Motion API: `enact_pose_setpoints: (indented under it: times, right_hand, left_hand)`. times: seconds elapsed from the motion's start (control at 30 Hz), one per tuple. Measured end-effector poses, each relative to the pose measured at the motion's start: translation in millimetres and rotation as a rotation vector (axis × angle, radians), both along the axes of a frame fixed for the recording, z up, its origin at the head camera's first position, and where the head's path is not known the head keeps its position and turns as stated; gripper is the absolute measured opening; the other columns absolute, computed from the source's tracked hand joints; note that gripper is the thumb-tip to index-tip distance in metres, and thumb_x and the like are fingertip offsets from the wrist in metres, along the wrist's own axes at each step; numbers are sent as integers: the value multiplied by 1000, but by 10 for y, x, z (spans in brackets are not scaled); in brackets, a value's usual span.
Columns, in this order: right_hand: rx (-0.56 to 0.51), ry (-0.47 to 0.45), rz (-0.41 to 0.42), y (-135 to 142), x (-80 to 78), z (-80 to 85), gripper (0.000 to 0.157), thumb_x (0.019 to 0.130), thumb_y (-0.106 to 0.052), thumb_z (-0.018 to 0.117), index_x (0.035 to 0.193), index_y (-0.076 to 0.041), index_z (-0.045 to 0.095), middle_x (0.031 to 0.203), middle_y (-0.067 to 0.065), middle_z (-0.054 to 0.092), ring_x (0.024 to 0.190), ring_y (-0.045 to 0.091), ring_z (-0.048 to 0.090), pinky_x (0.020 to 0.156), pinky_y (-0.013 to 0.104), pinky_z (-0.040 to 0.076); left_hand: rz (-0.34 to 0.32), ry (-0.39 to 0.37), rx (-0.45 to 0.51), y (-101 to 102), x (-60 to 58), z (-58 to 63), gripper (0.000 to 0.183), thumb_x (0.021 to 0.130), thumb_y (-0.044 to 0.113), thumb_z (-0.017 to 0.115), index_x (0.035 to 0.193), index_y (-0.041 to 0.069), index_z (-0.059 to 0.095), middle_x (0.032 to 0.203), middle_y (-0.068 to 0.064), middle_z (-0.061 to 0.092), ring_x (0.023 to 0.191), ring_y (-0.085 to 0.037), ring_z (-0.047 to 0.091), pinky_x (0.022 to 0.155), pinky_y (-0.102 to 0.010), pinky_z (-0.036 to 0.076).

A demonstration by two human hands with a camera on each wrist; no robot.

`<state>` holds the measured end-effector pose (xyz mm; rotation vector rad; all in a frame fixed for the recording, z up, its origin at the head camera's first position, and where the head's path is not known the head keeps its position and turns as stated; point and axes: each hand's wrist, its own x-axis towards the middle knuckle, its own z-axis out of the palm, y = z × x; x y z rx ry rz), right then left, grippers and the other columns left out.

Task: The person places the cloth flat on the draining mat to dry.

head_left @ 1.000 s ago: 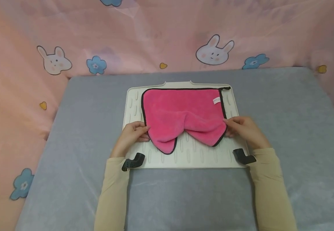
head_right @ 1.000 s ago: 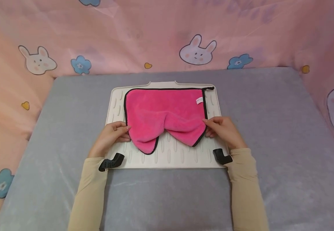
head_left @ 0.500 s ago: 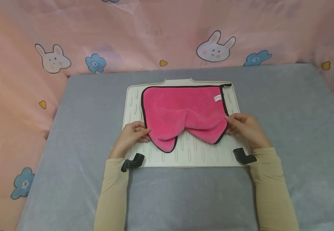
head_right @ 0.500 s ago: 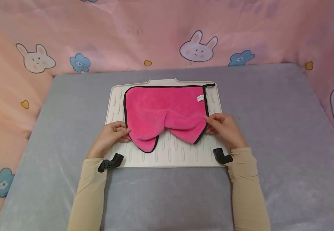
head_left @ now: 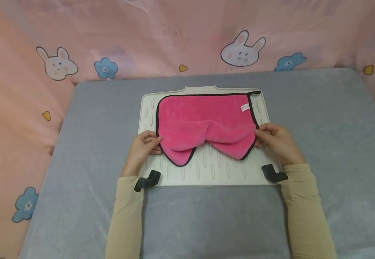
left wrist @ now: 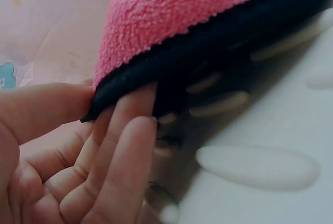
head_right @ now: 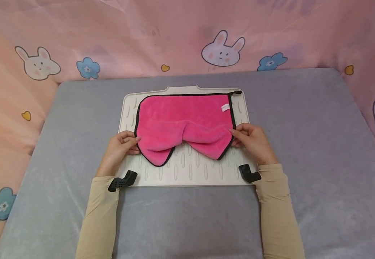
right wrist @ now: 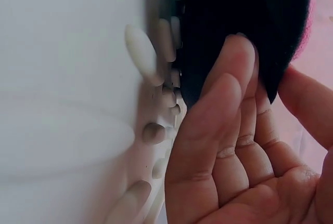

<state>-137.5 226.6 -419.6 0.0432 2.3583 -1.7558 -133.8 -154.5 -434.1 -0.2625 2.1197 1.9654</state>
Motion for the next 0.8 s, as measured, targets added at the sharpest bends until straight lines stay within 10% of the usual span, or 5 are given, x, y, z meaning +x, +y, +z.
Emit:
enact_pose_setpoints:
  times: [0.5,0.8]
  right_hand:
    - [-240,53,-117,21,-16,-12,12,90,-7,63,78,-9,66,64,-2,64,56,8,60,52,19,51]
    - [21,-23,122,102,-6,34,18,95,-17,58,89,-1,63,71,2,66,65,13,64,63,24,54]
  left_hand:
    - [91,18,17,-74,7,7,9,92,3,57,93,-4,52,74,5,64,59,-8,58,58,-23,54]
    - [-76,-50,-46,-122,26,34,17,92,12,60,93,-4,54,74,-2,65,64,-11,63,65,-27,56]
